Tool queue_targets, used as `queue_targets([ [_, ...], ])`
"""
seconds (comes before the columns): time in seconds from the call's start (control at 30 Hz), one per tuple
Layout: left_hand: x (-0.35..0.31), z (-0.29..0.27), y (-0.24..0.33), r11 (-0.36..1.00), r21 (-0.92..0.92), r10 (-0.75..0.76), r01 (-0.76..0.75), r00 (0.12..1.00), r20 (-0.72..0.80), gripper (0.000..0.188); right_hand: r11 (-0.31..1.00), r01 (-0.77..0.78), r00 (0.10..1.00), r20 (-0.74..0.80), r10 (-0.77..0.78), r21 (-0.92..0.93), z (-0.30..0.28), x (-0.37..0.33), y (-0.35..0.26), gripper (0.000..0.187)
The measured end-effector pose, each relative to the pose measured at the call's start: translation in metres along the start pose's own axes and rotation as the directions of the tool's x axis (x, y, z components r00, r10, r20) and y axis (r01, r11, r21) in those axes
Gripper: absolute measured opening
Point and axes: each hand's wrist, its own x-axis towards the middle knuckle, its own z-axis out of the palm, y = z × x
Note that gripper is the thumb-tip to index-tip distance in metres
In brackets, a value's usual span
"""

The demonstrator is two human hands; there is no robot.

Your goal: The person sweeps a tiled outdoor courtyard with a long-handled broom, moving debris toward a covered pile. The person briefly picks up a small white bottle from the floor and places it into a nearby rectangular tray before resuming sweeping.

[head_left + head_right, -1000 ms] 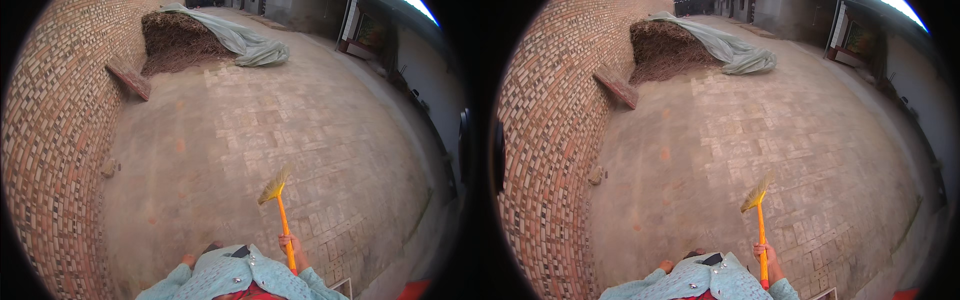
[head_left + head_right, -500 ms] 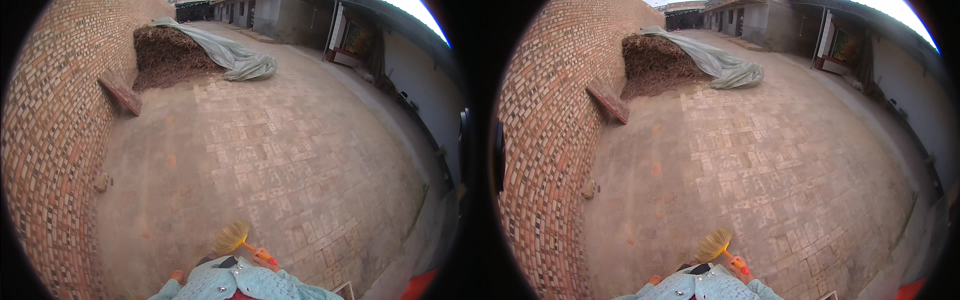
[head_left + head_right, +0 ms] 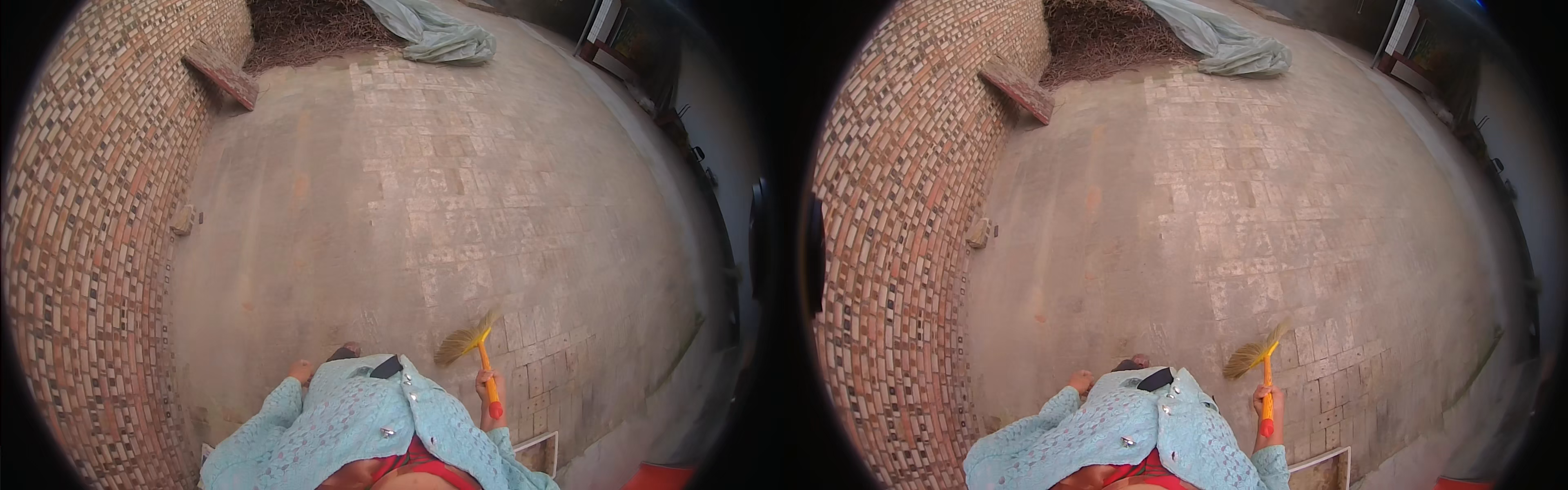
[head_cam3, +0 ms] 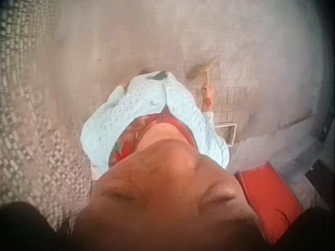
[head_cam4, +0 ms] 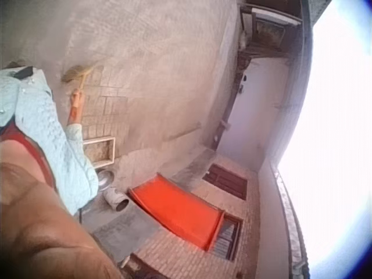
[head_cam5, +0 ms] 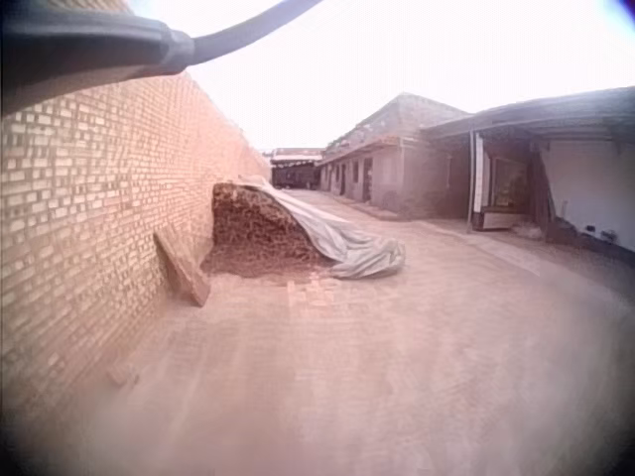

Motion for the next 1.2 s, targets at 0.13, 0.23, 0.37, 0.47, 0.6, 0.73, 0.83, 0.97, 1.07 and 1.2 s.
queue_targets([
  [0.13, -0.008, 0.008, 0.008, 0.995, 0.092, 0.049, -0.048, 0.999, -0.009, 0.020, 0.999, -0.012, 0.989, 0.150, 0.006, 0.041, -0.008, -0.002, -0.028, 0.007],
  [0.23, -0.016, 0.009, -0.001, 0.994, 0.105, 0.006, -0.003, 1.000, -0.023, 0.021, 0.997, 0.074, 0.984, 0.162, -0.074, 0.012, 0.014, -0.008, -0.035, 0.008],
  [0.37, -0.019, 0.009, -0.010, 0.998, 0.066, -0.017, 0.021, 0.998, -0.063, 0.022, 0.998, 0.064, 0.974, 0.218, -0.058, -0.020, 0.059, -0.020, -0.031, 0.010],
  [0.47, -0.031, 0.013, -0.004, 0.997, 0.064, 0.036, -0.030, 0.996, -0.084, 0.023, 1.000, -0.024, 0.958, 0.286, 0.027, -0.015, 0.078, -0.010, -0.028, 0.009],
  [0.6, -0.020, 0.009, -0.033, 0.978, 0.157, 0.164, -0.139, 0.972, -0.165, 0.024, 0.981, -0.190, 0.915, 0.353, 0.195, -0.051, 0.107, 0.013, -0.009, 0.007],
  [0.73, -0.027, 0.007, -0.055, 0.952, 0.267, 0.209, -0.152, 0.957, -0.203, 0.023, 0.942, -0.270, 0.870, 0.370, 0.327, -0.198, 0.136, 0.041, 0.030, 0.005],
  [0.83, -0.021, 0.006, -0.059, 0.948, 0.286, 0.189, -0.137, 0.968, -0.163, 0.023, 0.881, -0.416, 0.820, 0.327, 0.470, -0.223, 0.163, 0.054, 0.069, 0.008],
  [0.97, 0.027, 0.019, -0.070, 0.958, 0.281, 0.082, -0.046, 0.990, -0.116, 0.024, 0.734, -0.666, 0.695, 0.247, 0.676, -0.136, 0.201, 0.113, 0.117, 0.013],
  [1.07, 0.049, 0.034, -0.013, 0.978, 0.207, 0.010, 0.009, 0.996, -0.088, 0.024, 0.687, -0.713, 0.657, 0.205, 0.725, -0.143, 0.227, 0.154, 0.144, 0.015],
  [1.2, 0.098, 0.037, 0.041, 0.998, 0.064, -0.017, 0.020, 0.998, -0.058, 0.018, 0.628, -0.772, 0.624, 0.076, 0.778, -0.097, 0.260, 0.208, 0.166, 0.012],
])
